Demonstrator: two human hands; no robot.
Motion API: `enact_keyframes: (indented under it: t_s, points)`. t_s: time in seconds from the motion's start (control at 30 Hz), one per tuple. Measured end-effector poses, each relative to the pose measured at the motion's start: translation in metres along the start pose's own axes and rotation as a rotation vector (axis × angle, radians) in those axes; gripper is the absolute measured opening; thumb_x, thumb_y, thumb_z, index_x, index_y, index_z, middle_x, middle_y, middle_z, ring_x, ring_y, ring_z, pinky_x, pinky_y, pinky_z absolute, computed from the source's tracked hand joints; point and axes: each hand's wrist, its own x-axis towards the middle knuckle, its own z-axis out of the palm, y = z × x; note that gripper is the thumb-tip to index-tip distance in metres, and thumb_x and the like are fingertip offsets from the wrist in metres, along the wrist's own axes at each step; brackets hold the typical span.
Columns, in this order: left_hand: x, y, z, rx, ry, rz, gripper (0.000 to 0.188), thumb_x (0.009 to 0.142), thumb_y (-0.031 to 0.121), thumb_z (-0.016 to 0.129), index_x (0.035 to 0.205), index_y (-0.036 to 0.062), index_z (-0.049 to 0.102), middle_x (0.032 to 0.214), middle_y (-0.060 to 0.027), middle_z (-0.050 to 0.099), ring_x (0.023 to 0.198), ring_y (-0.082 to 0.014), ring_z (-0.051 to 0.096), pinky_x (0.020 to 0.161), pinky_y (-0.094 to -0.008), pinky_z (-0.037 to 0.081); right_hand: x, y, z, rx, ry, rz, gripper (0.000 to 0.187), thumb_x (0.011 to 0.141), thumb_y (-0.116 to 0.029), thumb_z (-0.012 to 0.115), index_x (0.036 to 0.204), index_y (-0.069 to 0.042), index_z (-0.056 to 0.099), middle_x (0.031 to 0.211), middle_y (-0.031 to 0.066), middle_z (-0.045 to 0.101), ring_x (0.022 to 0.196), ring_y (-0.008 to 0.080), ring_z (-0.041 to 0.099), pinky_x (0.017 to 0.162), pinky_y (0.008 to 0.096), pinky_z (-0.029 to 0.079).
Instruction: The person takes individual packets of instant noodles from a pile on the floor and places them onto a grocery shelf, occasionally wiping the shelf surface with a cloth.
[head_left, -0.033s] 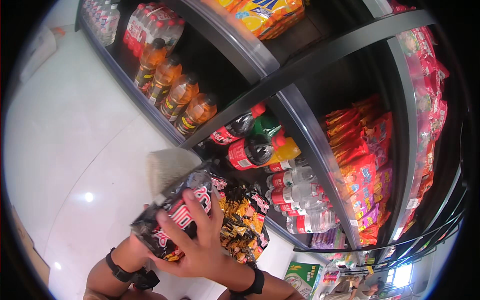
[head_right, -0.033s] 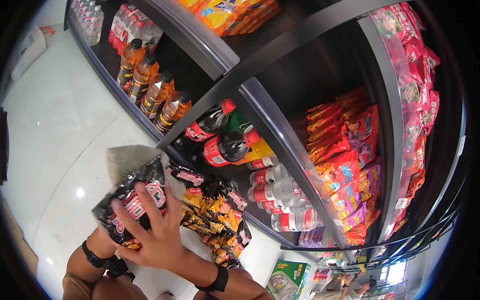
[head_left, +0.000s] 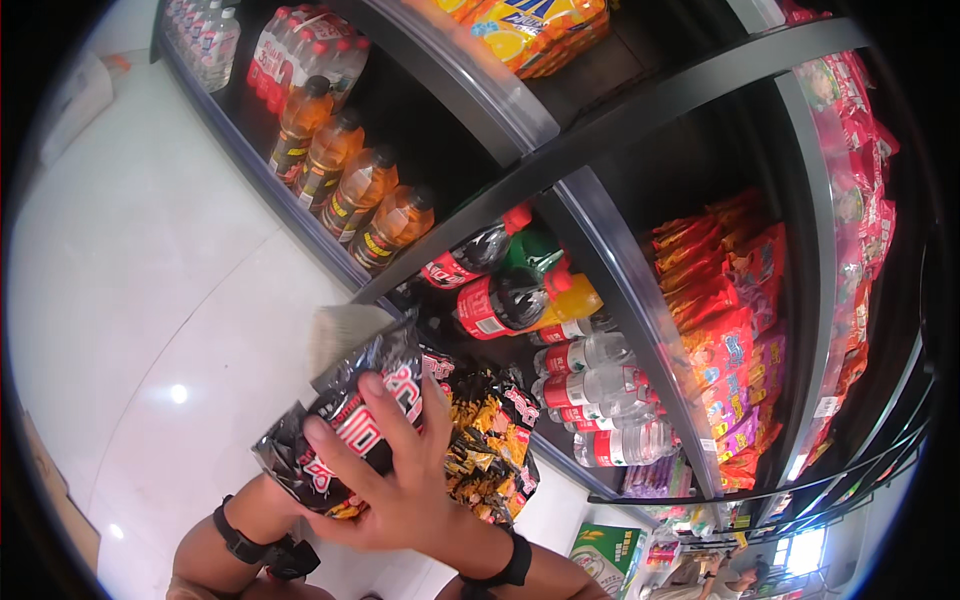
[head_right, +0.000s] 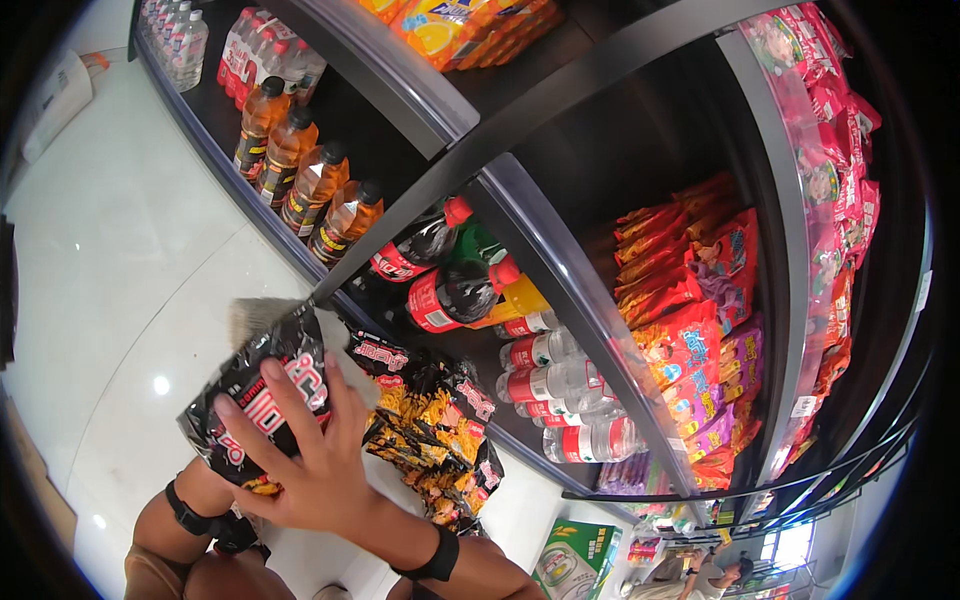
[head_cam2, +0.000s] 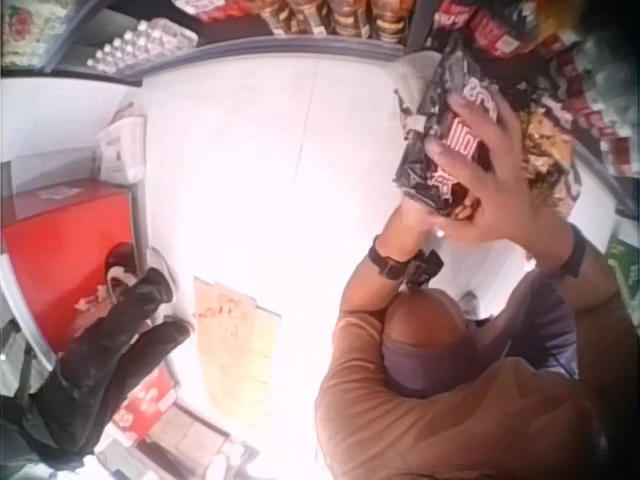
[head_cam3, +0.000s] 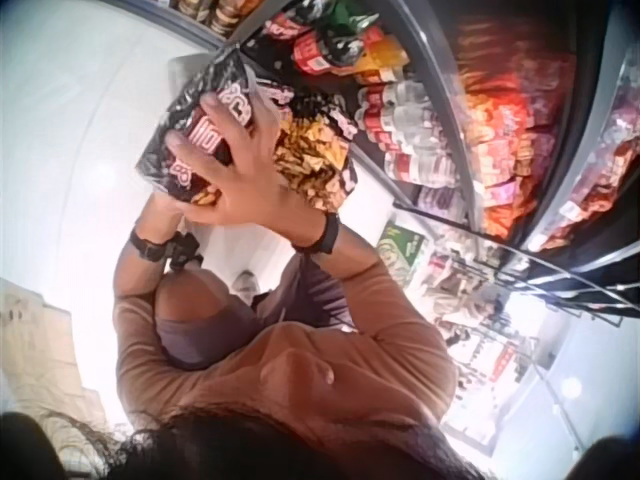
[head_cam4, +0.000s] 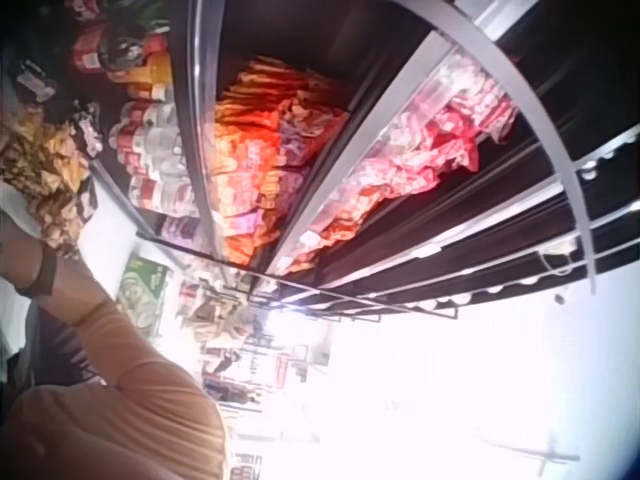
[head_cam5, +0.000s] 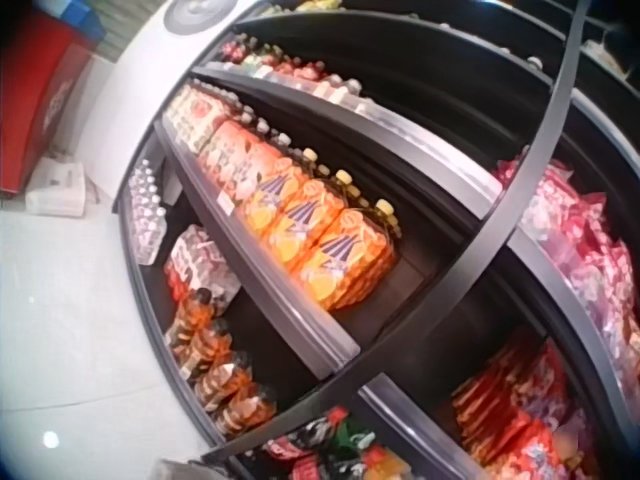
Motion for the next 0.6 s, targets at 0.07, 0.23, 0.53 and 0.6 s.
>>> enact_keyframes:
  t_s: [0.07,0.23,0.53,0.6]
  points:
    - [0.002,-0.006,0.002,-0.180,0.008,0.049,0.068,0.094,0.054,0.029,0.141,0.0048,0.030,0.140,-0.0101,0.039,0.127,-0.0235,0.039,0.106,-0.0370,0.033,0.011,0.013,-0.006,0.002,0.017,-0.027,0.070,0.065,-0.046,0.073,0.123,-0.011,0.058,0.140,0.0257,0.033,0.125,0.0409,0.032,0.102,0.0568,0.025]
    - [0.001,-0.016,-0.008,-0.374,-0.117,0.050,0.092,0.086,0.071,0.028,0.145,0.0023,0.014,0.143,-0.0119,0.034,0.126,-0.0230,0.040,0.102,-0.0373,0.035,0.025,0.051,-0.011,0.165,0.076,0.169,0.085,0.074,-0.043,0.070,0.137,0.004,0.035,0.144,0.0301,0.020,0.128,0.0442,0.027,0.104,0.0522,0.023]
    - [0.005,-0.017,-0.006,-0.241,-0.026,-0.007,0.097,0.077,0.062,0.053,0.146,0.0060,0.014,0.146,-0.0135,0.028,0.131,-0.0271,0.034,0.108,-0.0420,0.029,-0.004,0.026,0.002,0.042,-0.035,0.174,0.086,0.066,-0.044,0.075,0.134,-0.004,0.042,0.143,0.0305,0.022,0.126,0.0476,0.028,0.101,0.0592,0.023]
    - [0.008,-0.011,-0.002,-0.222,-0.008,-0.021,0.091,0.077,0.044,0.060,0.145,0.0059,0.014,0.143,-0.0119,0.031,0.130,-0.0244,0.036,0.106,-0.0390,0.031,0.002,0.047,-0.003,-0.003,0.051,0.183,0.090,0.064,-0.040,0.078,0.136,-0.003,0.039,0.144,0.0290,0.020,0.126,0.0458,0.028,0.102,0.0546,0.024]
